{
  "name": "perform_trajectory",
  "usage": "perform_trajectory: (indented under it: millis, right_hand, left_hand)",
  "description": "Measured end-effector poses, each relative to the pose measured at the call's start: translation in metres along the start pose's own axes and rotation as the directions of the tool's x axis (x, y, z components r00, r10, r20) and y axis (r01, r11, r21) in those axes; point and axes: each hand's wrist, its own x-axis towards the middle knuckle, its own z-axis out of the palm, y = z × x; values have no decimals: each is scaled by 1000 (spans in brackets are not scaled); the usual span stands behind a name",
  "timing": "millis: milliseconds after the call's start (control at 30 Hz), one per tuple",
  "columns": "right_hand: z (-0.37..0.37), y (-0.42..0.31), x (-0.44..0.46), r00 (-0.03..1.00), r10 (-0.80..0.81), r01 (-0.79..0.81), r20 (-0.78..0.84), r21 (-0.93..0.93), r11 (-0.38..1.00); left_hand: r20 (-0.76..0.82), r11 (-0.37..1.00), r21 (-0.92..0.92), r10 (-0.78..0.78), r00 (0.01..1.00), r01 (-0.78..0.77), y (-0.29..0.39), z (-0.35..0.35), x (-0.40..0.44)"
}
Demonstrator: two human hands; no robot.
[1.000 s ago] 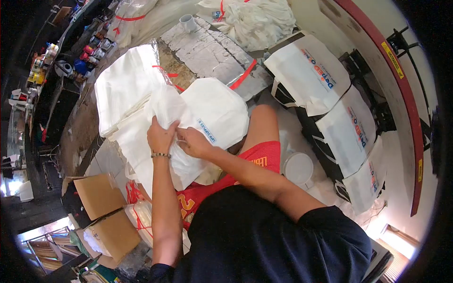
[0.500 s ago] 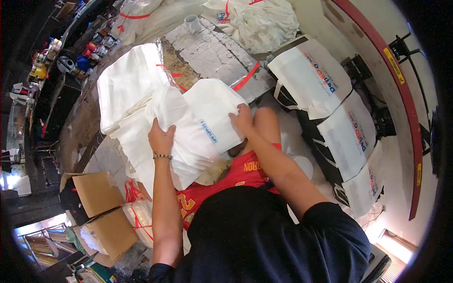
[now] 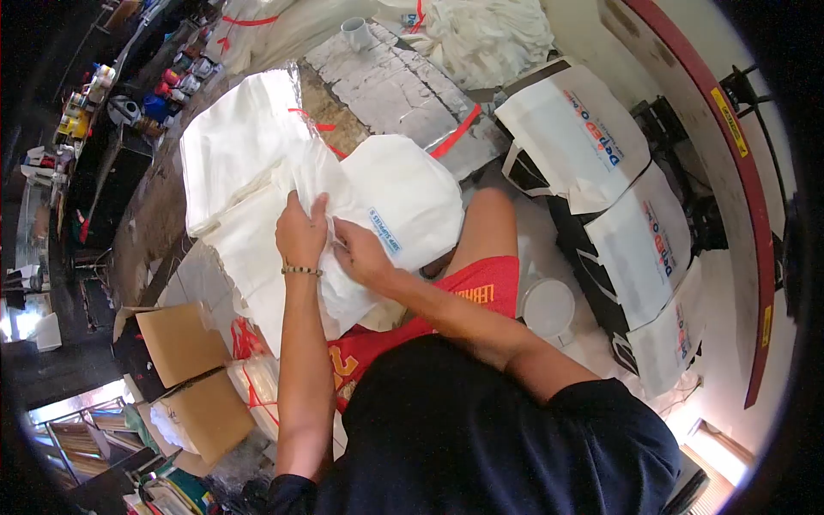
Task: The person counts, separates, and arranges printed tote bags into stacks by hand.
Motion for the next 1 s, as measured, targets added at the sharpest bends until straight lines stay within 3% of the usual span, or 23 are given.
perform_trajectory:
  millis: [100,200,267,300,333,367,400,467,567,667,767,867,967,1000]
  right_hand:
    - [-1,-3,7,985,104,-84,137,-140,987]
    - [-34,-7,21,915,65,-135,399,150,979]
    - [-51,35,30,917,185,-271,352,212,939]
    - [-58,76,30,987,156,-151,50,-88,985]
    - [-68,109,30,974,18,-110,-226,-402,909]
    - [-90,113,36,923,283,-383,-261,-547,745]
    - [-110,114,40,793,506,-585,-338,-652,482]
    - [-129,130,33,778,578,-577,-248,-648,498]
    - [-137,152,27,841,479,-526,-252,-589,613]
    - [-138,141,26,856,432,-512,-284,-578,635]
    - [-145,159,24,826,488,-563,-282,-406,720]
    - [-155,113,35,929,318,-362,-191,-645,673]
    - [-153,110,35,962,219,-274,-165,-589,760]
    - [-150,105,36,959,252,-282,-131,-554,783]
  left_hand:
    - [30,990,140,28,999,-32,2,-9,-1]
    - [110,999,11,29,994,-31,-26,-3,7]
    - [72,1000,8,15,997,-16,-31,1,2]
    - [64,1000,-8,11,998,-10,-32,1,0]
    - [58,1000,-22,4,998,-2,-34,2,-2]
    - [47,1000,-26,16,999,-14,-36,3,-3]
    - [35,999,-29,28,999,-27,-38,4,-4]
    - [30,998,-44,36,999,-35,-39,4,-3]
    - [41,998,-67,23,999,-21,-37,5,-2]
    - [28,997,-70,27,999,-25,-36,3,-5]
    - [30,995,-94,36,999,-33,-43,8,-4]
    - [53,993,-117,7,999,-1,-51,13,0]
    - [29,994,-108,26,999,-23,-50,14,-3]
    - [28,994,-107,28,999,-25,-48,12,-3]
